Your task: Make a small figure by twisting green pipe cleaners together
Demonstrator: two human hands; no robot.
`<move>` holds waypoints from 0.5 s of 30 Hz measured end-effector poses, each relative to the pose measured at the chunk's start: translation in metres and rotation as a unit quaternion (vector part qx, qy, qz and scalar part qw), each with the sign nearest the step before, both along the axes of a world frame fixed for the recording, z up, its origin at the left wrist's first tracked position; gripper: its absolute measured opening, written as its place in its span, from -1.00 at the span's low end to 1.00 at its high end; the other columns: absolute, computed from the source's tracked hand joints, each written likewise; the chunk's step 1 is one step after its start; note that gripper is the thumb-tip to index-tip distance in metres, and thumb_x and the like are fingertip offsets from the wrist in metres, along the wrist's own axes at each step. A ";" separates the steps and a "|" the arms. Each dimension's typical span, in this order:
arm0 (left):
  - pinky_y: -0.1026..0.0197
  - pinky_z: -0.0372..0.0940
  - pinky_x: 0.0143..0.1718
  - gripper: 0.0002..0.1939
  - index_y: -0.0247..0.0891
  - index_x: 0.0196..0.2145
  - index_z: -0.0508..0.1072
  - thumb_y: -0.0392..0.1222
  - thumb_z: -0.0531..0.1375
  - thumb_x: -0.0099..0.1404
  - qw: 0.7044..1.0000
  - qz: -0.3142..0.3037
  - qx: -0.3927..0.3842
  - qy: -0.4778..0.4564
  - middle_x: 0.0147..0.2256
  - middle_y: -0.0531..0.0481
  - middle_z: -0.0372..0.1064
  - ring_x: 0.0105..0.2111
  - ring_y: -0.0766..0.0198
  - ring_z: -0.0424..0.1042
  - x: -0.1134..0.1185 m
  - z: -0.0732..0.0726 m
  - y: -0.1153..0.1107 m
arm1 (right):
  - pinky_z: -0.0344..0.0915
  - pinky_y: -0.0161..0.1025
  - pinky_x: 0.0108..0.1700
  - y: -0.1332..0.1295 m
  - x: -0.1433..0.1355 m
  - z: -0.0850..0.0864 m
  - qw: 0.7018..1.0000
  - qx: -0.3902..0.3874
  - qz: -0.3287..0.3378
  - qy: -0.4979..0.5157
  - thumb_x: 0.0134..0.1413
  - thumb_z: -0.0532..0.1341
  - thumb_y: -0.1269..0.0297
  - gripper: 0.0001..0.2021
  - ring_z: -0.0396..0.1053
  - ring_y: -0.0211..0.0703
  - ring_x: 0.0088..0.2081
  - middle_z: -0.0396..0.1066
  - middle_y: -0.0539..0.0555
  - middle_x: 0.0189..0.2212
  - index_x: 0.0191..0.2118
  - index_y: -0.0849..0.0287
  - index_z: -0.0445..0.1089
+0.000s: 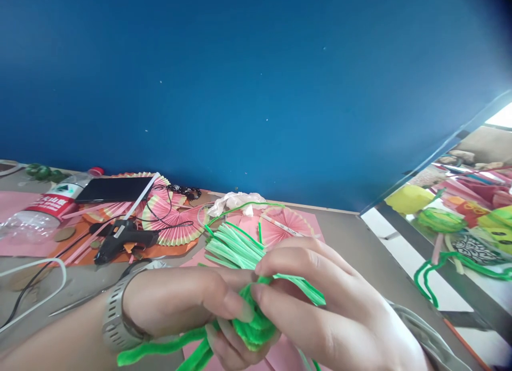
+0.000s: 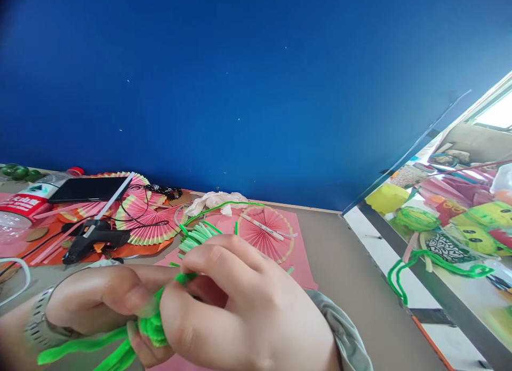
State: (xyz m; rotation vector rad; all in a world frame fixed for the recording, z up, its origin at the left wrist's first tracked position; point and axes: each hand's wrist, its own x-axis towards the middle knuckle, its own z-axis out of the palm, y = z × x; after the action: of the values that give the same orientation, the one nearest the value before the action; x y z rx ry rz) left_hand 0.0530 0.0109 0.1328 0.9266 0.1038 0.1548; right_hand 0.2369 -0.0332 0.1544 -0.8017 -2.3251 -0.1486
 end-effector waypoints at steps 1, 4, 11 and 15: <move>0.25 -0.24 -0.58 -0.94 -0.27 -0.45 0.12 -0.24 -0.01 0.09 1.000 -0.005 -0.007 0.000 -0.55 0.13 -0.08 -0.58 0.41 -0.11 -0.001 -0.001 0.001 | 0.40 -0.30 -0.30 0.000 -0.001 -0.001 1.000 0.005 -0.012 0.001 0.13 0.07 0.48 -0.80 0.37 -0.24 -0.37 0.41 0.05 -0.39 -0.36 0.09 0.38; 0.26 -0.21 -0.59 -0.92 -0.28 -0.45 0.15 -0.22 -0.01 0.08 1.000 -0.003 -0.015 -0.001 -0.57 0.13 -0.07 -0.60 0.41 -0.08 -0.002 -0.002 0.002 | 0.41 -0.39 -0.41 -0.002 -0.003 -0.004 0.997 -0.071 -0.004 0.038 0.12 0.09 0.44 -0.85 0.37 -0.28 -0.45 0.39 0.00 -0.39 -0.34 0.05 0.35; 0.29 -0.17 -0.64 -0.88 -0.31 -0.54 0.22 -0.19 0.02 -0.02 0.999 -0.007 -0.016 0.048 -0.60 0.07 0.07 -0.61 0.41 0.02 0.003 -0.004 0.002 | 0.40 -0.48 -0.26 -0.002 0.001 0.004 0.971 -0.189 0.102 0.103 0.20 0.04 0.51 -0.83 0.40 -0.36 -0.32 0.31 0.03 -0.32 -0.29 0.15 0.33; 0.31 -0.14 -0.64 -0.72 -0.30 -0.44 0.25 -0.02 0.14 0.01 0.998 -0.033 -0.019 0.040 -0.57 0.09 0.07 -0.61 0.41 0.02 0.002 -0.007 0.001 | 0.38 -0.48 -0.27 0.002 0.005 0.008 0.959 -0.227 0.124 0.118 0.01 0.00 0.71 -0.68 0.38 -0.35 -0.33 0.29 0.06 -0.33 -0.27 0.19 0.36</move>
State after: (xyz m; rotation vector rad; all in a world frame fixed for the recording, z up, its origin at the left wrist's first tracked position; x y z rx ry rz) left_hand 0.0546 0.0122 0.1259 0.8978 0.1500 0.0537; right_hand 0.2415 -0.0317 0.1625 -0.6851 -2.2287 0.5790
